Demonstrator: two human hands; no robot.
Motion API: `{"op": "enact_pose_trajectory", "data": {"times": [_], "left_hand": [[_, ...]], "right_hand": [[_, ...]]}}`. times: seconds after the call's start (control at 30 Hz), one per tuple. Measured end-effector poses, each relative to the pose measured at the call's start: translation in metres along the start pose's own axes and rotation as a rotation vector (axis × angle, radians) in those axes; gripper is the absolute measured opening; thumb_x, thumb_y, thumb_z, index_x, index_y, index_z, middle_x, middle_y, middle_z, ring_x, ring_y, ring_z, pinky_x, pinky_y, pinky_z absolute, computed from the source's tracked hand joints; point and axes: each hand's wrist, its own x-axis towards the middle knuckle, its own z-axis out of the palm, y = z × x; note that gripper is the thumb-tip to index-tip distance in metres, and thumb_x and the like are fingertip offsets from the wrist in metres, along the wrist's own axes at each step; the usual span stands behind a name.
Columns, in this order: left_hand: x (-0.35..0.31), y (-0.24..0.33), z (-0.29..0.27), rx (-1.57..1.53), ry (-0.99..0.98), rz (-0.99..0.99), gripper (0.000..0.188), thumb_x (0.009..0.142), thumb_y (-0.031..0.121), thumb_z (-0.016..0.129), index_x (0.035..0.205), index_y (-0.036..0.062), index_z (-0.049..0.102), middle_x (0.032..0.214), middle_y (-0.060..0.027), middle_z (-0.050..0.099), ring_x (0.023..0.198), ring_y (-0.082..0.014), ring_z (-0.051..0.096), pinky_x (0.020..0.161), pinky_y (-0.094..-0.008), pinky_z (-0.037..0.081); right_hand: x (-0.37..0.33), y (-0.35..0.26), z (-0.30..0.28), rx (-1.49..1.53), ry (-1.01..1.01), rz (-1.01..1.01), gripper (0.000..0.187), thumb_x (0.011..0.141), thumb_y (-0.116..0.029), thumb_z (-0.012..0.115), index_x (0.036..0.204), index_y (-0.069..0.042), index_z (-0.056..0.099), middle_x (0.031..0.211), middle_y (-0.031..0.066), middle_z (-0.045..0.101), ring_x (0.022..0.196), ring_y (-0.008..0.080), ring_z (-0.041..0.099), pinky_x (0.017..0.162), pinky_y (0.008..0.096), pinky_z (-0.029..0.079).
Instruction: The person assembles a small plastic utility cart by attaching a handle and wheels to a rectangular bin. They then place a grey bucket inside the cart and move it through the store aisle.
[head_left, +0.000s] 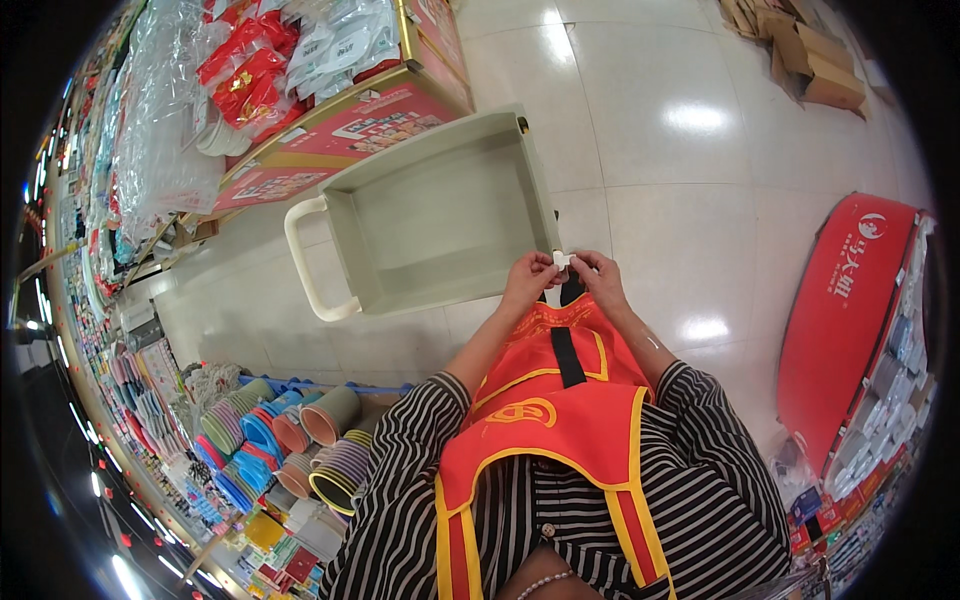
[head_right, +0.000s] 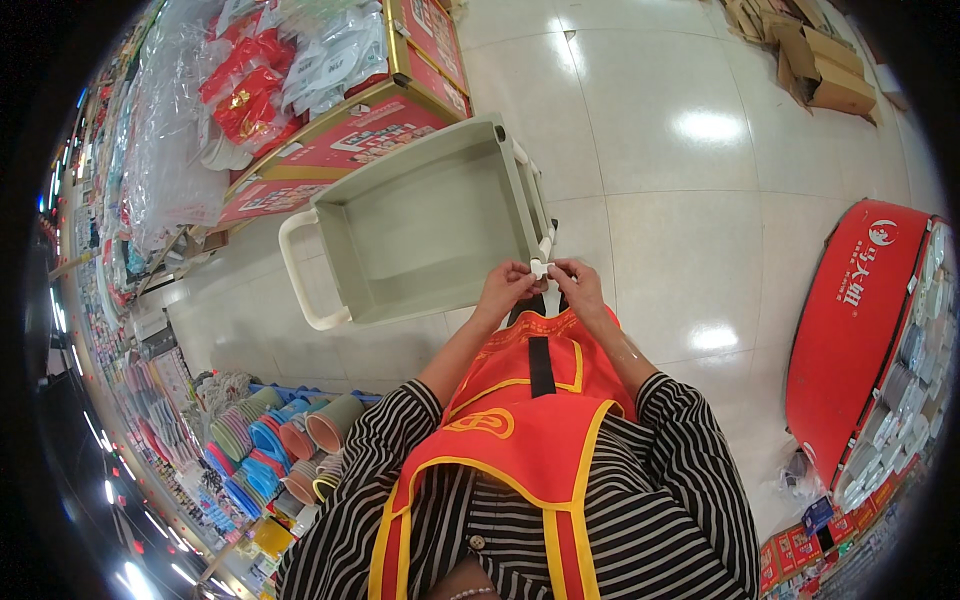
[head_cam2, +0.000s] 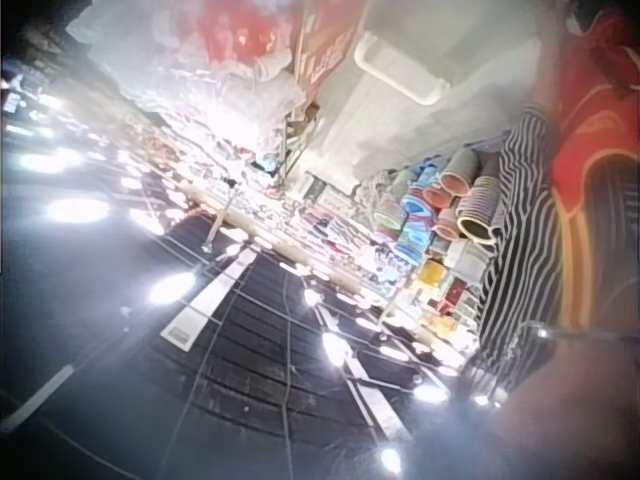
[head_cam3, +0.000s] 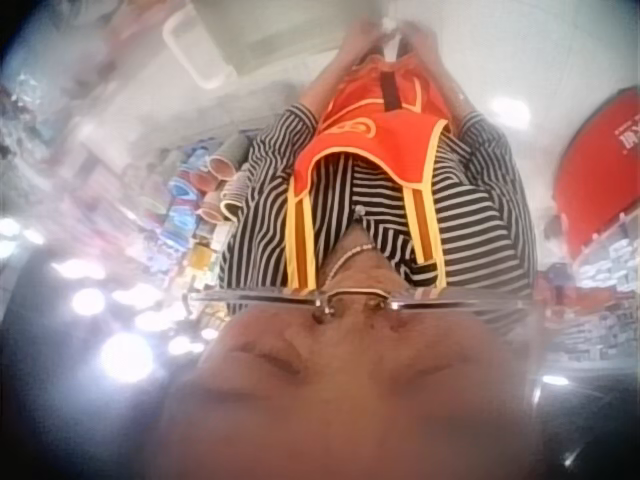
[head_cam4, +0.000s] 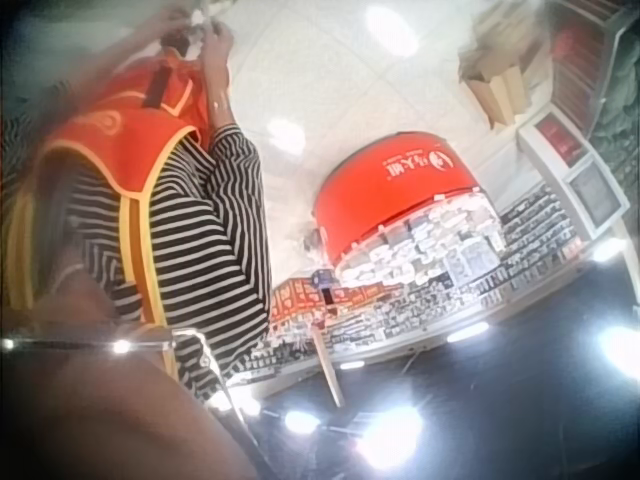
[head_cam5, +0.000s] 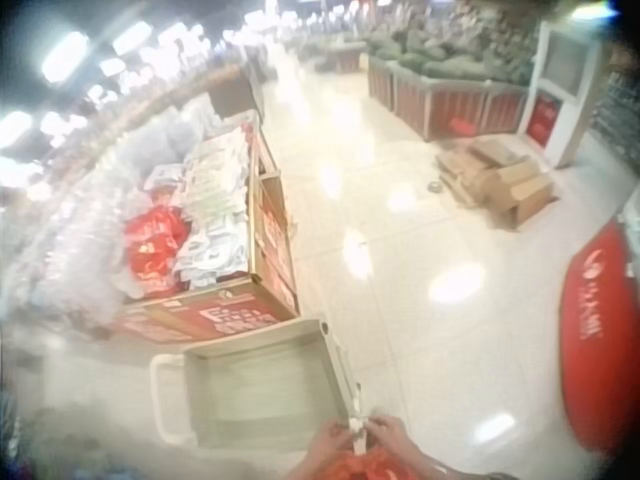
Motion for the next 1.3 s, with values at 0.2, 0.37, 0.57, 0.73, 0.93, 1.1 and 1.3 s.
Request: {"op": "enact_pose_trajectory", "data": {"times": [0.2,0.37,0.57,0.73,0.93,1.1,1.3], "left_hand": [[0.004,0.003,0.003,-0.019,0.032,0.011,0.014,0.085,0.005,0.059,0.094,-0.0018,0.05,0.077,-0.0101,0.064,0.064,-0.0141,0.063,0.057,-0.0248,0.053],[0.009,-0.002,0.001,0.019,0.022,-0.011,0.013,0.086,0.008,0.06,0.09,-0.0005,0.05,0.074,-0.0083,0.062,0.059,-0.0124,0.061,0.053,-0.024,0.051],[0.014,0.001,-0.001,0.121,0.059,-0.027,0.022,0.084,0.017,0.066,0.084,0.0006,0.05,0.064,-0.0055,0.058,0.049,-0.0095,0.055,0.04,-0.0229,0.043],[0.022,0.009,-0.012,0.121,-0.044,-0.136,0.029,0.083,0.025,0.068,0.086,0.0023,0.05,0.062,-0.0038,0.056,0.047,-0.0086,0.052,0.039,-0.0217,0.042],[0.024,0.016,-0.011,0.05,-0.065,-0.237,0.033,0.083,0.029,0.069,0.091,0.0037,0.05,0.062,-0.0033,0.056,0.045,-0.0087,0.051,0.038,-0.0207,0.041],[0.027,0.009,-0.012,0.045,-0.064,-0.224,0.033,0.082,0.026,0.07,0.092,0.0018,0.05,0.061,-0.0039,0.056,0.045,-0.0091,0.051,0.037,-0.022,0.041],[0.026,0.012,-0.013,0.091,-0.008,-0.153,0.04,0.078,0.03,0.074,0.093,0.0013,0.049,0.058,-0.0026,0.053,0.042,-0.0093,0.049,0.035,-0.0237,0.039]], "right_hand": [[0.002,-0.004,0.002,-0.062,0.02,-0.042,0.027,0.088,-0.021,0.061,0.104,0.0,0.063,0.075,0.0007,0.06,0.06,0.0054,0.05,0.051,0.0193,0.039],[0.009,-0.003,-0.004,-0.092,0.011,-0.001,0.028,0.086,-0.023,0.062,0.097,0.002,0.065,0.076,0.0058,0.064,0.062,0.0092,0.056,0.055,0.0243,0.046],[0.012,-0.005,-0.006,-0.114,-0.016,0.031,0.031,0.084,-0.025,0.065,0.098,0.003,0.064,0.075,0.0053,0.064,0.063,0.0096,0.057,0.055,0.024,0.046],[0.015,0.004,-0.004,-0.068,-0.064,0.032,0.036,0.083,-0.025,0.067,0.105,0.002,0.06,0.079,0.0048,0.061,0.063,0.0095,0.056,0.053,0.0236,0.045],[0.016,0.007,-0.003,-0.057,-0.128,0.12,0.039,0.082,-0.027,0.067,0.107,0.002,0.058,0.079,0.004,0.059,0.062,0.0095,0.055,0.051,0.0235,0.045],[0.015,0.004,-0.002,-0.061,-0.13,0.139,0.038,0.082,-0.028,0.067,0.105,0.002,0.059,0.08,0.0039,0.059,0.062,0.0097,0.055,0.05,0.0236,0.044],[0.021,0.017,-0.014,-0.241,-0.039,0.02,0.041,0.08,-0.03,0.069,0.103,0.003,0.06,0.08,0.0046,0.059,0.065,0.0101,0.055,0.054,0.0239,0.045]]}}
